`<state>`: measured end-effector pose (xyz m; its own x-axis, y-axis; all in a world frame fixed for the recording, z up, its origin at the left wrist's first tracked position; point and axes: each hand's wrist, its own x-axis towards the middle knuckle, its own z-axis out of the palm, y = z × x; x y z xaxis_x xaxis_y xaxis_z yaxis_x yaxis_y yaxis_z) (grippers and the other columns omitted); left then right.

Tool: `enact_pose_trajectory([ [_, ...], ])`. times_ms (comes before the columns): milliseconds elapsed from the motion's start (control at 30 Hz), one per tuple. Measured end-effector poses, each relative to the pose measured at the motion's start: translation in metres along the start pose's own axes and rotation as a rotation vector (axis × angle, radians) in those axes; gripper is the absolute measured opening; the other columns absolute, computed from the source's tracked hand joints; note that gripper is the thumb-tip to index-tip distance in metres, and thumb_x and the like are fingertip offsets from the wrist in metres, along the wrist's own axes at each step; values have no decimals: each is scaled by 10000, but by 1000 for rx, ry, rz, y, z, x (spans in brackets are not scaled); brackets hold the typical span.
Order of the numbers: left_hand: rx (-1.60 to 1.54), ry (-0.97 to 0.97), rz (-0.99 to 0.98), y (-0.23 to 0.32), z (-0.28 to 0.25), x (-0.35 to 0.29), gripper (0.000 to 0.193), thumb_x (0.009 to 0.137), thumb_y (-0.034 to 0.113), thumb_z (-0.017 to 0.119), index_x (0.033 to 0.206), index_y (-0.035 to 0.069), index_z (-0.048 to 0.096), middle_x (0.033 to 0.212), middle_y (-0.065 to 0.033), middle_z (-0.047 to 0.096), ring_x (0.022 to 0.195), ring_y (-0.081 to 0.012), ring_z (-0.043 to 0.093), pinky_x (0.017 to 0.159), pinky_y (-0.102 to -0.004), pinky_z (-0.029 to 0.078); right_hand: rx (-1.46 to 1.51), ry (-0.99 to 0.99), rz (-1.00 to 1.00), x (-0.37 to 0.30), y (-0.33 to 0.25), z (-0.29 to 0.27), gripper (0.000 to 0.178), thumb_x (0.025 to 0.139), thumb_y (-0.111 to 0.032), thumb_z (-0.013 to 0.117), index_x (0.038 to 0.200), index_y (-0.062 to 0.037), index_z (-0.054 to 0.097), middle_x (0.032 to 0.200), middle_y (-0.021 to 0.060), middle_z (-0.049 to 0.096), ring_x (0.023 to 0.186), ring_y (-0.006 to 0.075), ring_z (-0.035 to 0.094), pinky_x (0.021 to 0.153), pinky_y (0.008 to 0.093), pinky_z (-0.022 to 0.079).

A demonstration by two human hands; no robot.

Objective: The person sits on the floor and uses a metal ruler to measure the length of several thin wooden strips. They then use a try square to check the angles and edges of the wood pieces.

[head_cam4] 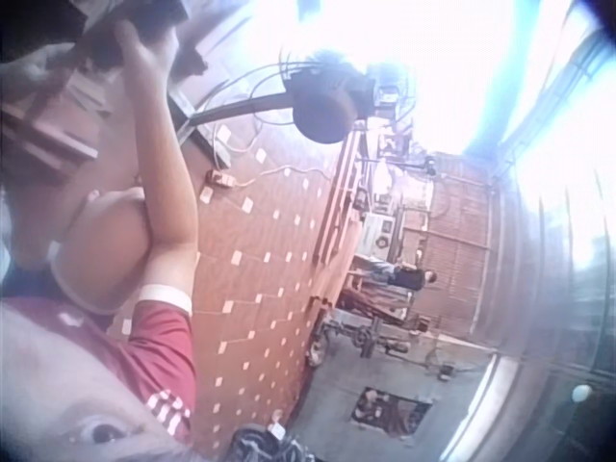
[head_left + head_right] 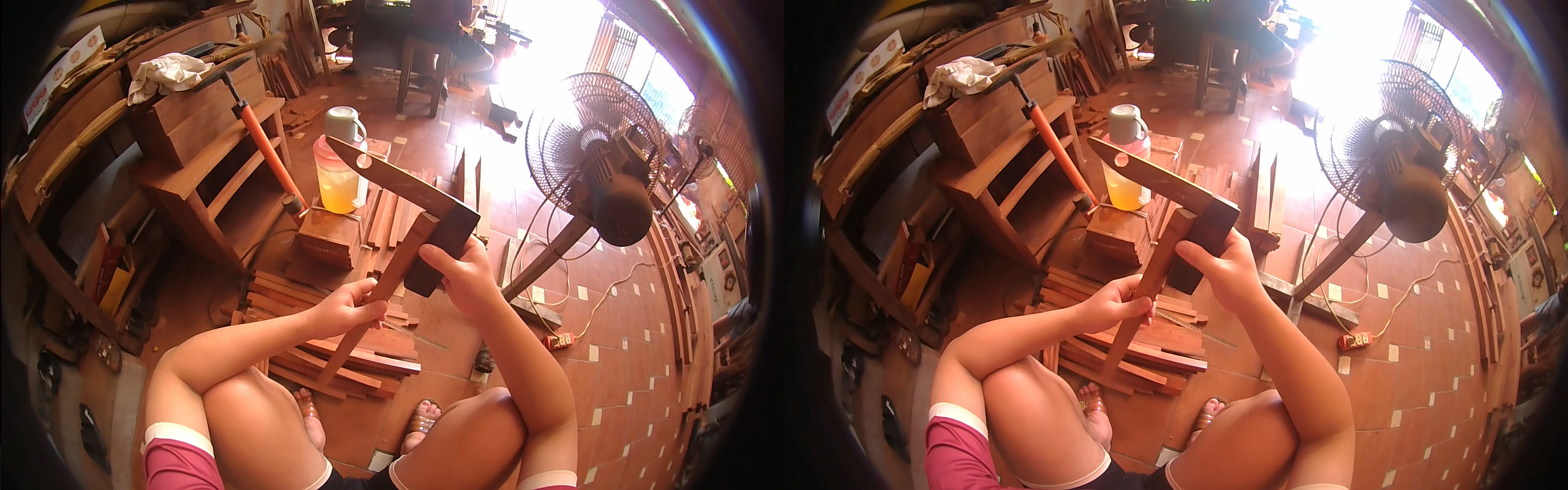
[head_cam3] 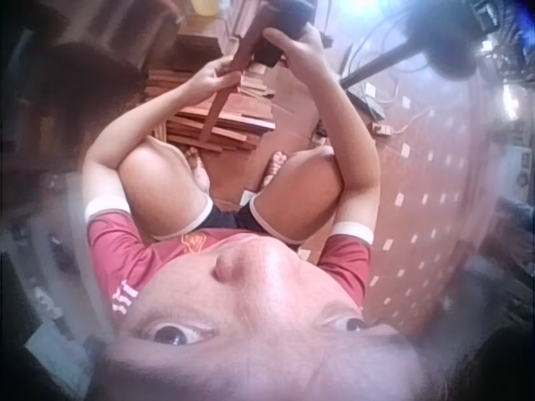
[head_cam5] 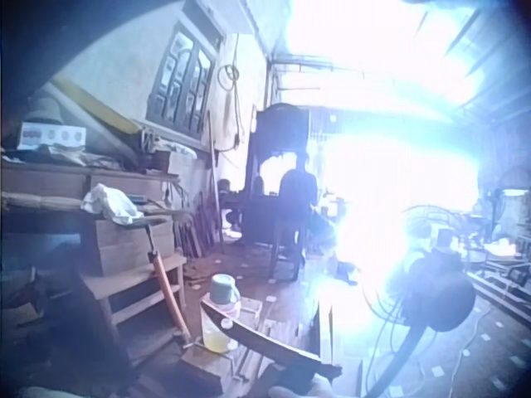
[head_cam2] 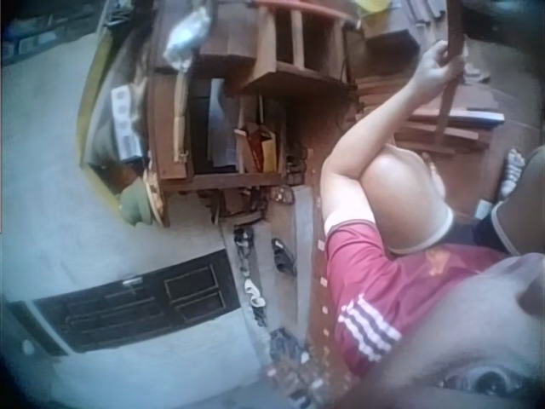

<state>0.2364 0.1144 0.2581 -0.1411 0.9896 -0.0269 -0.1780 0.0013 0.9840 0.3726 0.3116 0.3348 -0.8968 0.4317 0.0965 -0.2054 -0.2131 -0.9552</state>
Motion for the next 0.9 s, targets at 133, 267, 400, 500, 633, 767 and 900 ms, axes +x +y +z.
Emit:
enact_pose_trajectory([
  [133,145,136,45,-3,-1,2,302,982,319,650,1113,63,557,880,12,578,825,-68,562,760,-273,498,-72,26,-20,0,3,1,293,866,-79,763,1102,-20,600,990,40,681,910,120,651,823,291,549],
  [267,252,228,54,-5,-3,3,347,954,352,682,1092,51,578,866,11,568,799,-61,541,706,-253,463,-42,65,-40,0,7,5,282,867,-93,769,1078,-27,595,963,34,675,878,111,646,797,282,546],
  [400,293,290,53,-8,2,4,374,938,384,693,1071,48,599,841,1,565,773,-65,525,681,-253,450,-52,93,-75,4,11,5,277,864,-100,775,1063,-32,594,941,27,670,850,102,639,773,270,540],
  [500,256,315,36,-8,7,6,381,936,391,694,1079,49,608,817,0,552,753,-73,500,674,-264,443,-94,119,-95,4,13,5,281,860,-104,780,1057,-32,593,932,21,668,848,95,634,761,265,538],
  [633,358,368,63,-14,4,7,398,931,399,696,1094,45,615,808,2,545,741,-81,479,672,-277,436,-106,115,-108,4,12,8,285,857,-103,783,1056,-29,593,936,16,668,845,86,628,745,262,539],
  [767,343,370,55,-16,4,8,400,933,399,695,1105,47,611,806,12,545,739,-80,481,677,-271,435,-95,112,-90,5,11,8,286,855,-94,782,1061,-23,596,947,21,674,838,84,627,743,259,539],
  [900,174,302,13,-11,11,8,403,946,394,684,1124,45,590,813,24,555,747,-62,506,687,-249,447,-108,149,-104,10,17,3,289,855,-84,778,1075,-18,604,953,27,683,843,85,633,750,252,540],
])
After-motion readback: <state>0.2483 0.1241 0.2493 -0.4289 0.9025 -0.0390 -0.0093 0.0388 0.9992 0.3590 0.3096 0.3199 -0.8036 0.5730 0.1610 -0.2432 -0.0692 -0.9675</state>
